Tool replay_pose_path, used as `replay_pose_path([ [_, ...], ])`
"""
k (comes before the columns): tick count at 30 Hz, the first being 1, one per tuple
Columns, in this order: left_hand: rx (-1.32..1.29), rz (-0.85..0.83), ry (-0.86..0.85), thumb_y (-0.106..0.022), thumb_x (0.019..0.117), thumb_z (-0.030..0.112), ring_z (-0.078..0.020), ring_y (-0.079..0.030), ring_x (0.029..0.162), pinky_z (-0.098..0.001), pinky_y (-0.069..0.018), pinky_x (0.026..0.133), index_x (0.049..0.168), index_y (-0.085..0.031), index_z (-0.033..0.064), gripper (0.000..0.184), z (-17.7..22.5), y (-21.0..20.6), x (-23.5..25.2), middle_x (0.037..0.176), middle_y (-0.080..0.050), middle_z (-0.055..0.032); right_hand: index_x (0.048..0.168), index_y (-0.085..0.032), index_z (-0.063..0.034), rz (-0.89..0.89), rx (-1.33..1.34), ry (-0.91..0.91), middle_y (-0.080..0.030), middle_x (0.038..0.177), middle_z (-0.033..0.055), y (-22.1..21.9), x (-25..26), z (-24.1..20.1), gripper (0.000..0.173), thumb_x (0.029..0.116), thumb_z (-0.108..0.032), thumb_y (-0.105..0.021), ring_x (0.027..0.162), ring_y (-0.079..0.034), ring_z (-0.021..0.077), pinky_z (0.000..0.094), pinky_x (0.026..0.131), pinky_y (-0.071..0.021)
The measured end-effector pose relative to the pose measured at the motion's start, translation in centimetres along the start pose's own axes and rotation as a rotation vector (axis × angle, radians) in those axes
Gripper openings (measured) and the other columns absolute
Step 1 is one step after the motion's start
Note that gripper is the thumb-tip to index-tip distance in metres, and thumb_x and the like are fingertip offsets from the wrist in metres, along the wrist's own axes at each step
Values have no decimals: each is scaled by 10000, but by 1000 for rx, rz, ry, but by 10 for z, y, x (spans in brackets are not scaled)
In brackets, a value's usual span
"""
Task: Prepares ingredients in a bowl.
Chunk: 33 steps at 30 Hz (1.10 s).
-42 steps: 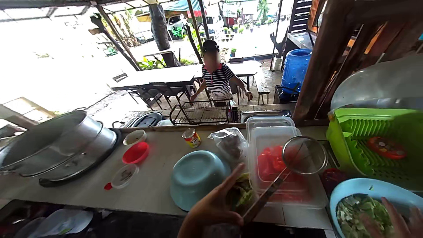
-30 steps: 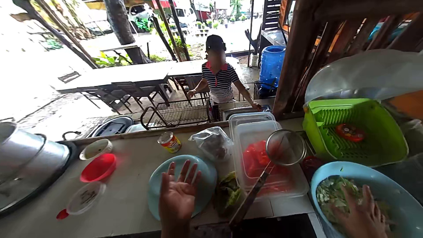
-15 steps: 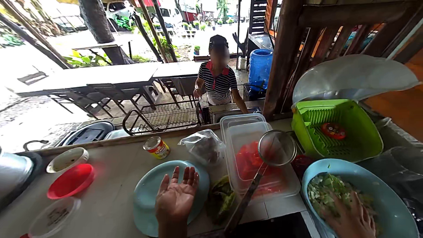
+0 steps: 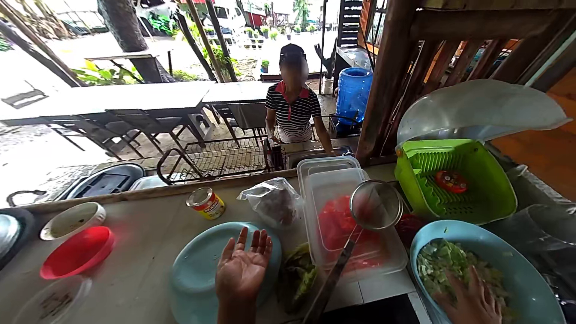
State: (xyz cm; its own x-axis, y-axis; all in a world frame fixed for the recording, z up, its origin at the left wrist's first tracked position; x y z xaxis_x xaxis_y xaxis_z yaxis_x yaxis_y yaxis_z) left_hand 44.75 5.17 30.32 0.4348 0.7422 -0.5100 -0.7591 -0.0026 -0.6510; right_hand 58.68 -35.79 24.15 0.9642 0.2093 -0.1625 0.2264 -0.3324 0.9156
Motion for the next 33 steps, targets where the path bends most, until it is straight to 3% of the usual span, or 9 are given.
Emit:
replay_pose_path([
  [5,89,-87,74,-331,1100,269,-201,-736,835,-364,-620,767,1183,-583,129,300,-12,-7,6,961,-715,-56,1490,-535,-43,-38,7,-21,-141,1640,390,0,4,-10,644,944,-321,-733,1489,-154,635,761,1169,-160],
  [10,56,-284,123,-216,1105,288,-191,-748,800,-356,-633,757,1085,-655,136,464,-16,-11,12,896,-745,-46,1458,-567,-30,-33,25,12,-204,1617,402,-3,9,-10,617,942,-327,-728,1484,-167,638,778,1161,-151],
  [17,85,-290,105,-315,1094,204,-145,-728,706,-319,-637,694,1125,-634,130,329,-18,-25,15,813,-718,-20,1445,-585,-40,-56,-4,-28,-208,1625,386,-3,14,-10,606,941,-347,-728,1494,-164,623,761,1172,-146],
  [28,108,-451,101,-275,1087,205,-148,-741,738,-322,-641,720,1109,-644,165,371,-26,-28,31,819,-733,-5,1442,-603,-86,-92,-19,-95,-252,1637,335,-5,32,-8,570,963,-374,-715,1513,-172,582,741,1184,-140],
  [31,138,-528,107,-359,1064,162,-108,-714,662,-255,-615,662,853,-670,183,377,-28,-27,35,733,-718,-1,1454,-593,-100,-128,-40,-114,-245,1651,309,-6,37,-8,582,970,-406,-698,1525,-157,563,724,1196,-133],
  [33,105,-612,114,-528,964,52,-111,-696,645,-250,-611,650,799,-684,167,254,-27,-34,32,718,-690,-16,1453,-593,-100,-145,-53,-116,-242,1653,306,-6,38,-9,582,970,-407,-698,1527,-152,560,719,1201,-120],
])
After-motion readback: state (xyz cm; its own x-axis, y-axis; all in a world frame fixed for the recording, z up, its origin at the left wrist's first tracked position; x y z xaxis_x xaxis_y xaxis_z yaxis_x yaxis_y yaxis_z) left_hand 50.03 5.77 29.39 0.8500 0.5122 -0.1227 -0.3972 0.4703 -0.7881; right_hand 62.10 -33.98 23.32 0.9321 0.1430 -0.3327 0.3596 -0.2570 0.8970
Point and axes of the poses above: each hand's wrist, its own x-axis towards the middle knuckle, its own y-axis out of the back of the hand, z = x × y, the point moved 1 cm from there along x, towards the middle knuckle
